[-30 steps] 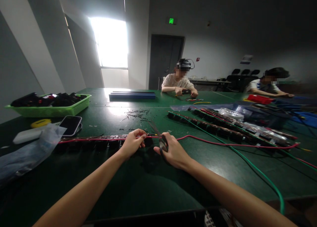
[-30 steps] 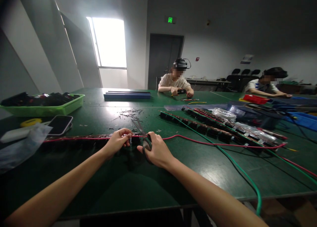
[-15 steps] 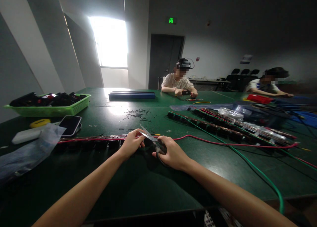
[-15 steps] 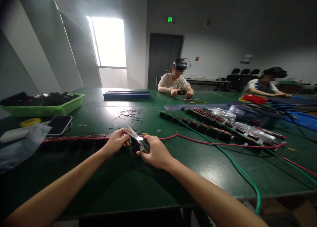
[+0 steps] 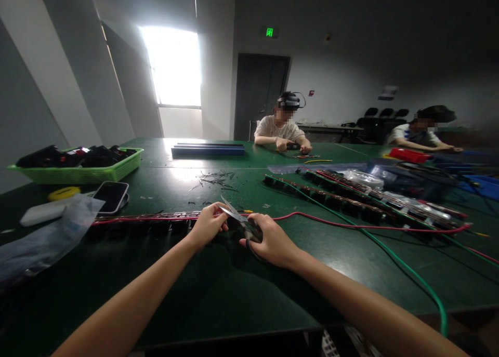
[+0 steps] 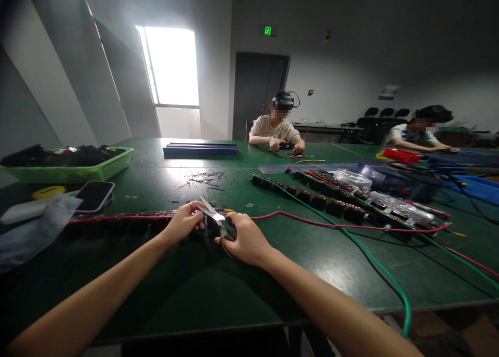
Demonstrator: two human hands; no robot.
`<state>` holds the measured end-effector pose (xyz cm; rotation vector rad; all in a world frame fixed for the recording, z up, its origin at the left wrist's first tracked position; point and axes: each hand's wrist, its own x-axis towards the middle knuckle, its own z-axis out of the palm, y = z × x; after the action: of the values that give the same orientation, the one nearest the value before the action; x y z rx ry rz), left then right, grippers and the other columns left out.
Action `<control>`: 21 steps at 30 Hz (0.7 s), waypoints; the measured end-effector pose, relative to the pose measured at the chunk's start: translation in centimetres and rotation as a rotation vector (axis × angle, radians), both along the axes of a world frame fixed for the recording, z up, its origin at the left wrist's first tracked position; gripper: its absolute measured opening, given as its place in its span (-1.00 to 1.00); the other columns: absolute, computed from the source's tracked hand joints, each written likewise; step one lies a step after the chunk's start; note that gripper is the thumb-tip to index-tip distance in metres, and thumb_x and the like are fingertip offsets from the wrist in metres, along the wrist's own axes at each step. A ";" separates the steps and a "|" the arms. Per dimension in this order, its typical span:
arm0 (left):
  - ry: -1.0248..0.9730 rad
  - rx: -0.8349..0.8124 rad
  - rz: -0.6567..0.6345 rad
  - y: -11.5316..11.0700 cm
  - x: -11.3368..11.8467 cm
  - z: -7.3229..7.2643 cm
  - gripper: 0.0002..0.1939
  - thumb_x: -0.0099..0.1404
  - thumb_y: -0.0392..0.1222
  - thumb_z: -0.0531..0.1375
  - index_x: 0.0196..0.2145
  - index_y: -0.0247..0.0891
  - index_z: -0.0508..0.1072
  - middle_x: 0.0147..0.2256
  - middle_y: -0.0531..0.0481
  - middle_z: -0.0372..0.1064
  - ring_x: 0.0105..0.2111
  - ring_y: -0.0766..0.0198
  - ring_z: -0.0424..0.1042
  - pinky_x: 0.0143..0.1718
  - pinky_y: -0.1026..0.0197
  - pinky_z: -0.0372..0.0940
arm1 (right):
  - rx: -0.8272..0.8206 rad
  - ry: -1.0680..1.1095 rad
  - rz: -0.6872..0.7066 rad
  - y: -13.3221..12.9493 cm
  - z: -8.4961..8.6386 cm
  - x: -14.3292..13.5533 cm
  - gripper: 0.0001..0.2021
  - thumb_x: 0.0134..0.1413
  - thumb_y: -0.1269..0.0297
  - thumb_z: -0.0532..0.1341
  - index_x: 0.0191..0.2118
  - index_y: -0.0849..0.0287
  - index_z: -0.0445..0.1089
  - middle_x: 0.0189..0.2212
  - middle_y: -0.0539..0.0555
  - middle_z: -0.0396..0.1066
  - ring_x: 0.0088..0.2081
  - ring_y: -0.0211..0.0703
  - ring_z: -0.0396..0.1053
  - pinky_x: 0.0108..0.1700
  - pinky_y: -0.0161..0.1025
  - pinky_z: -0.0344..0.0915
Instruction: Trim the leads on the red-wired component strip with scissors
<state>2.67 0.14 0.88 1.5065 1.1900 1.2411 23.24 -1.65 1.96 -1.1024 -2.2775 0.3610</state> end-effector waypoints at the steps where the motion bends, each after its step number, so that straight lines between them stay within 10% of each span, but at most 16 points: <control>1: 0.001 -0.001 0.000 0.0 0.0 0.0 -0.83 0.15 -0.28 0.09 -0.29 -0.35 0.41 -0.57 0.09 0.33 -0.62 0.42 0.34 -0.60 0.40 0.19 | -0.003 0.004 0.002 0.0 0.0 0.0 -0.52 -0.09 0.10 0.32 -0.05 0.18 0.27 -0.18 0.14 0.36 -0.16 -0.05 0.29 -0.10 -0.13 0.22; 21: 0.006 0.020 -0.001 -0.3 0.2 0.4 -0.81 0.16 -0.16 0.16 -0.33 -0.35 0.42 -0.59 0.10 0.32 -0.62 0.40 0.34 -0.61 0.38 0.19 | -0.066 0.041 0.013 0.2 0.0 0.1 -0.49 -0.10 0.04 0.33 -0.04 0.17 0.32 -0.19 0.14 0.39 -0.19 -0.07 0.33 -0.13 -0.16 0.25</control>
<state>2.86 -0.19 1.29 1.5267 1.1844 1.2524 23.29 -1.42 1.96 -1.1032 -2.2520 0.4630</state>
